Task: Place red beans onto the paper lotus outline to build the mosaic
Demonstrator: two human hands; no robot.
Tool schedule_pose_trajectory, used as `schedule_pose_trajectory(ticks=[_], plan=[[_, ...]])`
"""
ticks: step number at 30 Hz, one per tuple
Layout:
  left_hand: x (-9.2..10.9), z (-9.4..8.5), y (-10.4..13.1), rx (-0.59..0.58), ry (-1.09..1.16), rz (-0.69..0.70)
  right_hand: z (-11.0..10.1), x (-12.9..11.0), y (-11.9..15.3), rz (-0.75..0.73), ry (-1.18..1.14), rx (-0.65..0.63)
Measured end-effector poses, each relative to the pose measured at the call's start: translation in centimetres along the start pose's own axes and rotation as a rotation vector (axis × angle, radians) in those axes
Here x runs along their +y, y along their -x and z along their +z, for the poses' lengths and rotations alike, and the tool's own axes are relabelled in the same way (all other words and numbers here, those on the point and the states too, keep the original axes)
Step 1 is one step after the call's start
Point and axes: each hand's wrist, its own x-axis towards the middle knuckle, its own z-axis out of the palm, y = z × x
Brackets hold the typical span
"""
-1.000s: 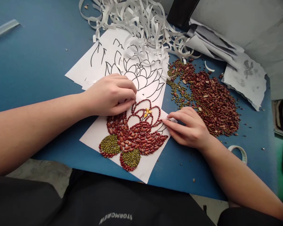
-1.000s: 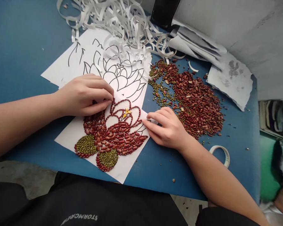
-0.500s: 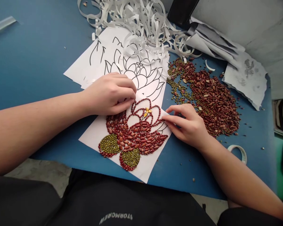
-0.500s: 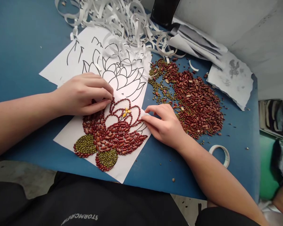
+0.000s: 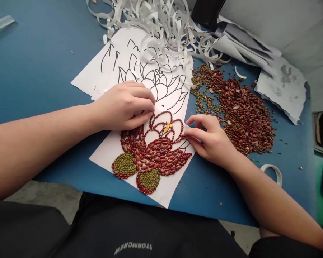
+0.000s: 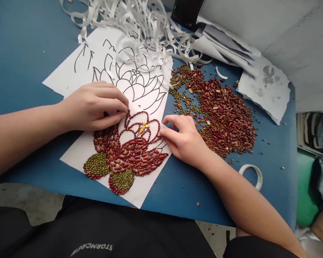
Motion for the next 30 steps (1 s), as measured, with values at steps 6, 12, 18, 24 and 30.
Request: schedule_pose_trajectory(ticks=[6,12,18,24,30], plan=[[-0.03,0.06,0.01,0.036,-0.048,0.073,0.15,0.39,0.14,0.008,-0.011,0.003],[0.04,-0.04,-0.05,0.030,-0.122,0.101,-0.04,0.52,0.29,0.010,-0.020,0.014],[-0.07,0.02,0.00,-0.007,-0.068,0.020,0.07,0.28,0.16,0.003,-0.001,0.032],[0.01,-0.09,-0.11,0.015,-0.135,0.095,0.42,0.34,0.19,0.023,-0.007,0.043],[-0.03,-0.15,-0.10,0.054,-0.166,0.179,0.37,0.56,0.32,0.029,-0.002,0.031]])
